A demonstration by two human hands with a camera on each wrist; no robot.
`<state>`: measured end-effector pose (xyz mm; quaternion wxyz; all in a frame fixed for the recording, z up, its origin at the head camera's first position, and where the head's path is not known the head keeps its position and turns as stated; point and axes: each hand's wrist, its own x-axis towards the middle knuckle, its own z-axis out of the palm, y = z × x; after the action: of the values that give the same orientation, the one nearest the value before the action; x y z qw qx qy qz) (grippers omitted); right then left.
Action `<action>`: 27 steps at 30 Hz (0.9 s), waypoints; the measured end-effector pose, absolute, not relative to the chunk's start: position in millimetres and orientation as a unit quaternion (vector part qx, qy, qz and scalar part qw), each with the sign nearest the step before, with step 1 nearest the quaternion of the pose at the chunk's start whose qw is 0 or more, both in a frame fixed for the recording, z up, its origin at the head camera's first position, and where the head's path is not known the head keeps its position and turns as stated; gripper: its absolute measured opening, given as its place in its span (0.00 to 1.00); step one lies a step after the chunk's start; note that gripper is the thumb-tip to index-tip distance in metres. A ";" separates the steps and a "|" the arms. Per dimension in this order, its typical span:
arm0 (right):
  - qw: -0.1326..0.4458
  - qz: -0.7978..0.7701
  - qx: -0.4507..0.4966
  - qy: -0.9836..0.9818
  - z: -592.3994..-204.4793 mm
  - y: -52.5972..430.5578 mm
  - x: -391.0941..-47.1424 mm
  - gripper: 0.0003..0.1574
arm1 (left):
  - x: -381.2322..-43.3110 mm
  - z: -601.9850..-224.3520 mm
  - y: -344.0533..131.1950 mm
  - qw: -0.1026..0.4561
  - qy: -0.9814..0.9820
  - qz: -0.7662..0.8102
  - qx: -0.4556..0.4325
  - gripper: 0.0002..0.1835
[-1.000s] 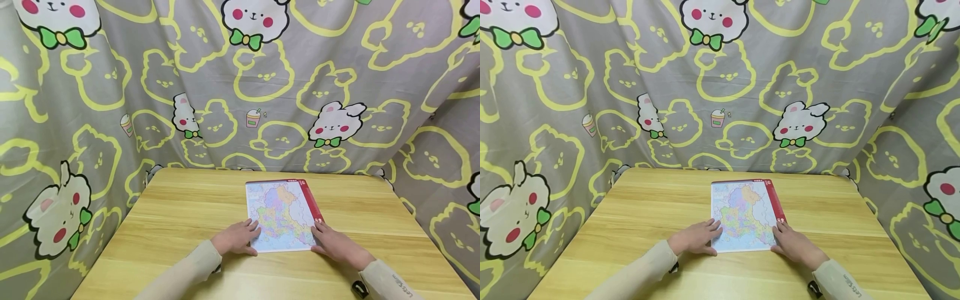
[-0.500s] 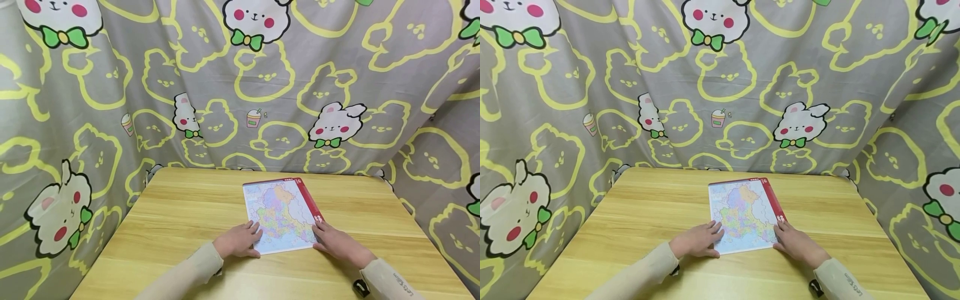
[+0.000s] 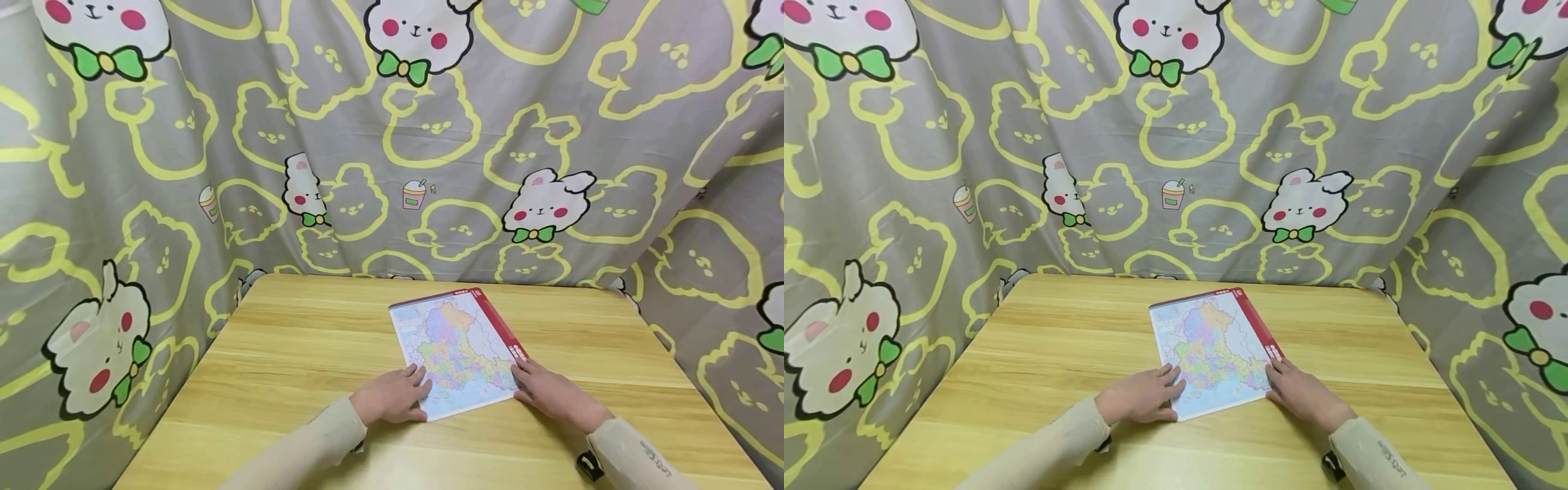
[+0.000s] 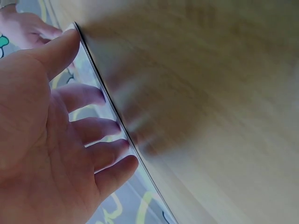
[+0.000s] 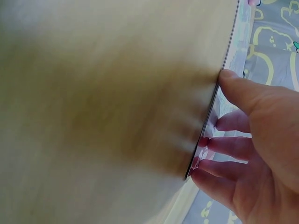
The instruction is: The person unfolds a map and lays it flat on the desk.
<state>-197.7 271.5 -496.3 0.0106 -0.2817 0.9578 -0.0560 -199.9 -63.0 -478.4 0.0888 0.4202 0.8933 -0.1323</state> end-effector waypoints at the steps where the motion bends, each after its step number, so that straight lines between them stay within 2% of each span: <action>1: 0.008 -0.055 -0.283 0.957 -496.4 271.9 -198.2 0.33 | -199.4 -478.4 -62.6 0.090 0.892 -0.133 0.422 0.38; 27: -0.019 -0.048 -0.283 0.958 -498.5 282.7 -218.1 0.30 | -190.4 -477.1 -54.2 0.097 0.889 -0.124 0.429 0.34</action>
<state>-218.1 282.7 -498.5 -0.0193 -0.2832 0.9577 -0.0477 -190.4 -54.2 -477.1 0.0968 0.4292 0.8895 -0.1235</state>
